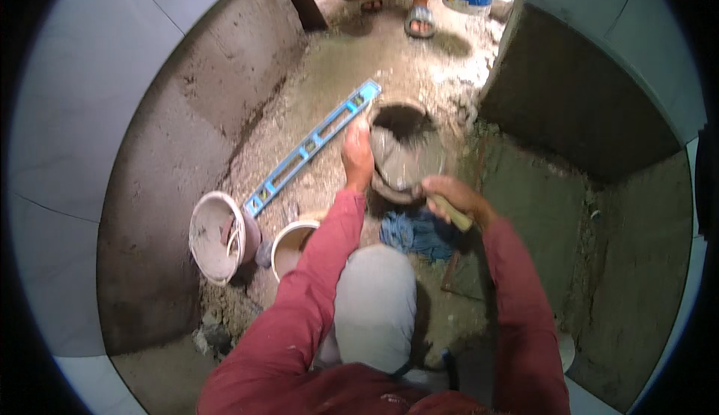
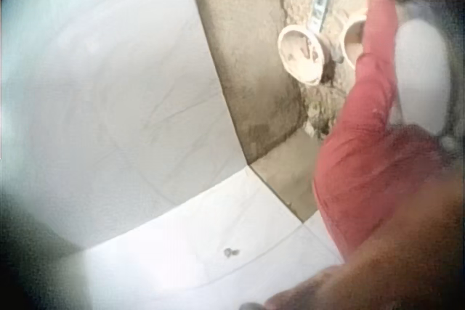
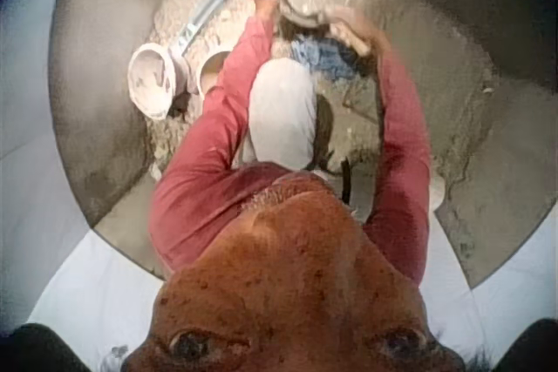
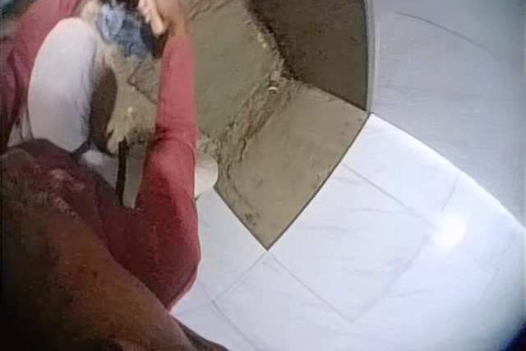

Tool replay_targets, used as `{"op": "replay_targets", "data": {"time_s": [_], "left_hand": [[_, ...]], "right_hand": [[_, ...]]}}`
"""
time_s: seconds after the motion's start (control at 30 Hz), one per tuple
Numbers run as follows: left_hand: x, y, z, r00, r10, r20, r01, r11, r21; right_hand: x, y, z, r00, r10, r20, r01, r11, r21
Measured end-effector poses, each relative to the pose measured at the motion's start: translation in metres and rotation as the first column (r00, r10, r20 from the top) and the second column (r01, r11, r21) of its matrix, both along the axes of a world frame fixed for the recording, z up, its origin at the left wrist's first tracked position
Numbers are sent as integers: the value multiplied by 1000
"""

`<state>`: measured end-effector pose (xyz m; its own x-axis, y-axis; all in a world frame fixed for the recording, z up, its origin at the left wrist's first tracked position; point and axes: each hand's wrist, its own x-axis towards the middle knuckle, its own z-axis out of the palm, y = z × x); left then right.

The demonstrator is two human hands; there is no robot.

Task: The person applies mortar to the back of a tile using a trowel, spreads the mortar evenly, and then presses the tile against a wall.

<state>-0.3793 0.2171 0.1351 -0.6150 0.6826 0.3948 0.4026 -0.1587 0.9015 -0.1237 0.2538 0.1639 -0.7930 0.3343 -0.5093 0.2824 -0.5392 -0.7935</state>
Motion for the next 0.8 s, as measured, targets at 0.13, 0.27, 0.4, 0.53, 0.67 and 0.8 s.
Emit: {"op": "replay_targets", "data": {"time_s": [0.13,0.27,0.4,0.53,0.67,0.8], "left_hand": [[-24,32,-34,995,-54,86,60,996,-70],[-173,20,-71,891,74,-448,-152,979,-139],[-225,-12,-60,701,-340,-627,-191,758,-624],[-65,-56,62,992,-104,69,121,931,-343],[64,-138,174,946,-315,77,324,934,-149],[188,-163,147,802,-491,341,597,685,-418]], "right_hand": [[6,3,-8,977,-196,86,187,977,99],[18,-3,45,988,-155,22,144,954,262],[114,5,71,966,-185,177,94,900,427],[253,-38,80,797,-459,393,95,737,669],[362,-91,37,709,-664,238,-336,-21,942],[418,-139,-51,302,-780,548,-444,394,805]]}}
